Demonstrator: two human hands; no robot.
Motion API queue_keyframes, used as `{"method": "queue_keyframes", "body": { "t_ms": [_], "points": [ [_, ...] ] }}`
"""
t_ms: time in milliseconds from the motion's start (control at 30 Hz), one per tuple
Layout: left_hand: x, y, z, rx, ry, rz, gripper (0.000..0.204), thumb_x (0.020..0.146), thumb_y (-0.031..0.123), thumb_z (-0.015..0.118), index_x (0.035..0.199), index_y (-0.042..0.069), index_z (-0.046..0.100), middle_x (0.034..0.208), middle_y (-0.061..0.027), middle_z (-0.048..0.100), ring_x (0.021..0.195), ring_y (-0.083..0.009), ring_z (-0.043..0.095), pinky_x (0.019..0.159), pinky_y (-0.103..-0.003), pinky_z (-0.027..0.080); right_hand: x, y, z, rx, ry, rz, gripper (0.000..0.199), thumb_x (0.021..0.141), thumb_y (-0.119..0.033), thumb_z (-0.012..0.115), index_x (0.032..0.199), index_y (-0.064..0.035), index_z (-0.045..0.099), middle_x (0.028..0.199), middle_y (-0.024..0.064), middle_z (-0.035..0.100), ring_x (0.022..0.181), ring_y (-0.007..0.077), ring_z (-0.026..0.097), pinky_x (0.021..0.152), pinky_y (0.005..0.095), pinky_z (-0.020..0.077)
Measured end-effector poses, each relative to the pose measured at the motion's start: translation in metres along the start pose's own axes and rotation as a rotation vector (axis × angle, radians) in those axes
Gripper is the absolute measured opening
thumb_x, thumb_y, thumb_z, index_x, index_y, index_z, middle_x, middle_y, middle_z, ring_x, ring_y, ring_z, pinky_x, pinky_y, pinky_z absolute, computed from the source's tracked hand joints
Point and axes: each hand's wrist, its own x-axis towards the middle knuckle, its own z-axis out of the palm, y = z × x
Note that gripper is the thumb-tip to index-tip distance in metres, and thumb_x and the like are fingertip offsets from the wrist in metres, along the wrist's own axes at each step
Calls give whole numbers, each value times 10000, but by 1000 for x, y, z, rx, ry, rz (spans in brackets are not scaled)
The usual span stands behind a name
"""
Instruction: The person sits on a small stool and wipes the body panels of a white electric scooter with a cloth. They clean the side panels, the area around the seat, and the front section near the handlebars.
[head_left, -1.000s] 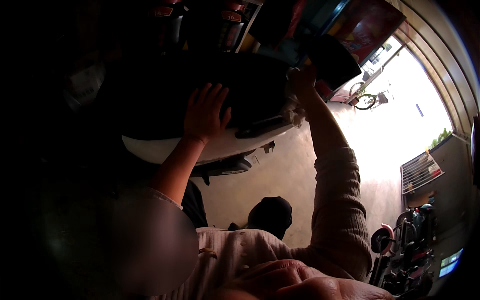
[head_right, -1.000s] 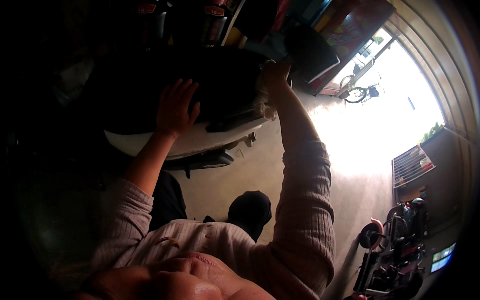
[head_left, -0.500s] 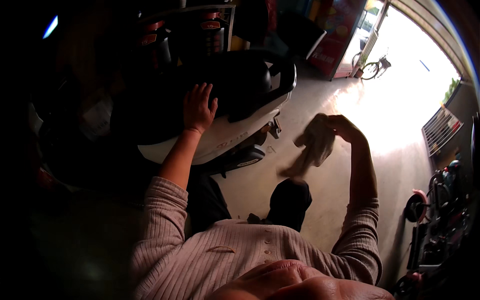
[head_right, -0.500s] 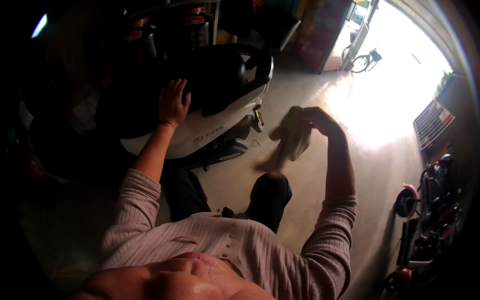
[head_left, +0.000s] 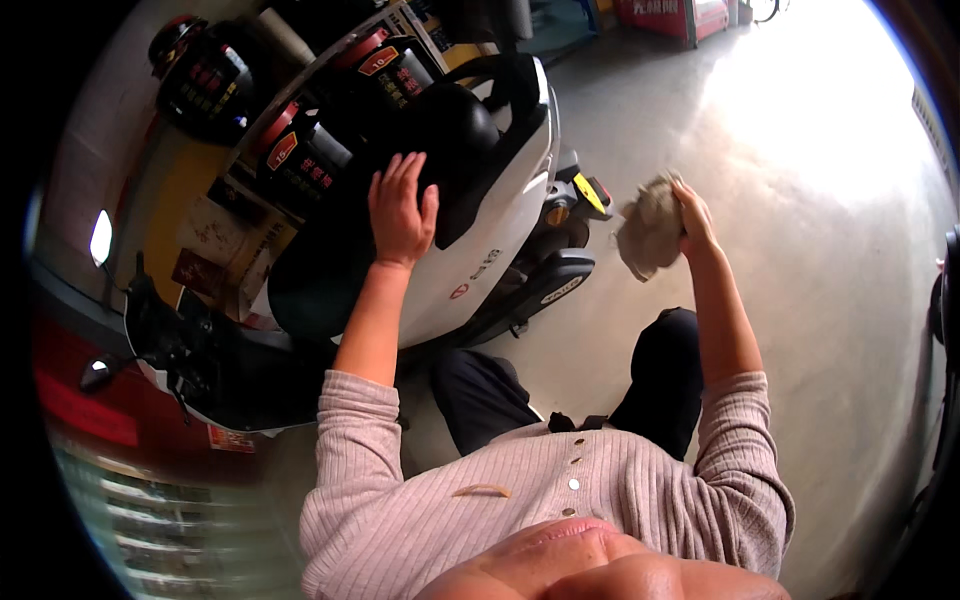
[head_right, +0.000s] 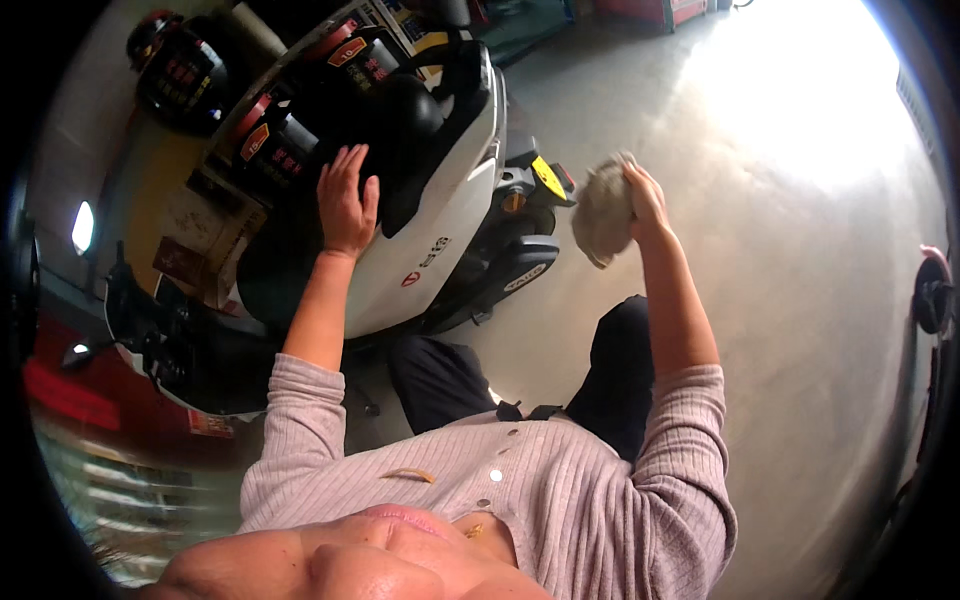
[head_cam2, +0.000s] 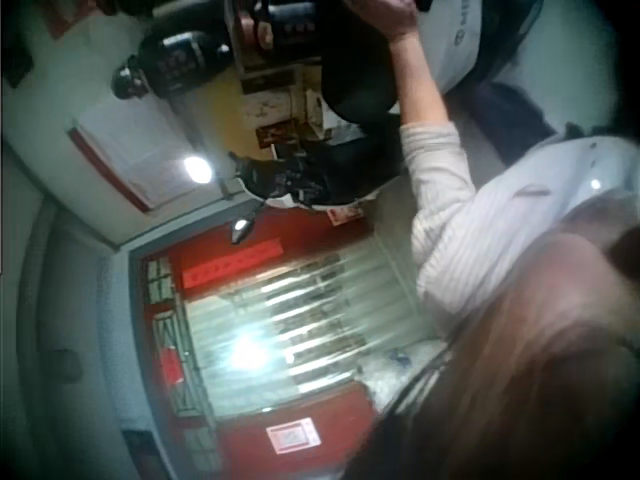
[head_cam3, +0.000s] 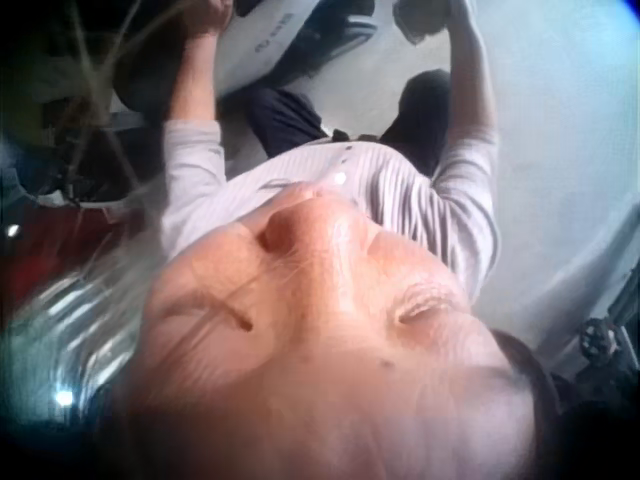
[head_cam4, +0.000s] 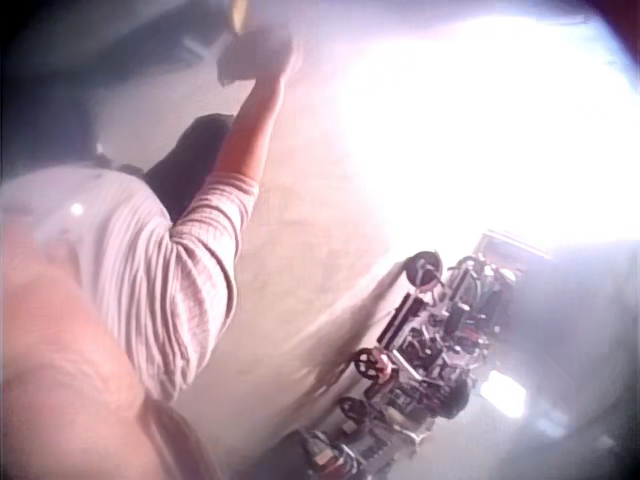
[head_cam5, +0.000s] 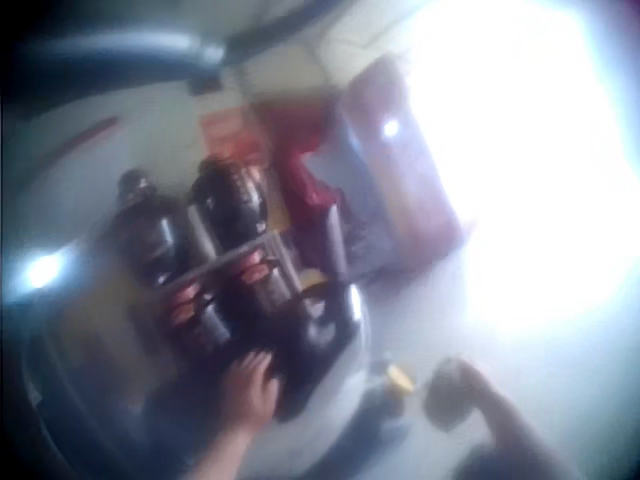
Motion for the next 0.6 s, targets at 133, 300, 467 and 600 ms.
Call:
{"method": "queue_keyframes", "body": {
  "t_ms": [133,300,467,600],
  "points": [
    [43,15,22,-101,-242,234,510,981,385,501,1419,124,508,1482,-92,468,1429,-303,358,1177,-499,224,27,5,81,128,-84,-51,238,1011,-203,527,1149,-32,621,1018,106,673,922,208,673,797,357,578],
    [50,18,23,-158,-400,239,556,890,350,535,1391,108,548,1515,-92,437,1470,-307,286,1196,-486,182,111,47,146,-161,-180,-479,321,1001,-265,532,1199,-33,634,1093,139,666,1026,242,636,904,331,487],
    [56,20,24,-189,-436,220,565,860,322,538,1350,43,569,1504,-124,446,1462,-348,287,1188,-503,189,173,130,137,-702,-156,-610,298,987,-304,525,1055,-34,632,1041,191,644,1030,382,575,908,463,459],
    [54,11,25,-189,-459,259,581,899,380,490,1363,32,528,1497,-181,436,1445,-412,292,1171,-498,209,174,138,129,-963,-114,-952,282,984,-294,534,851,-67,636,829,143,641,885,339,595,796,447,478]
  ]
}}
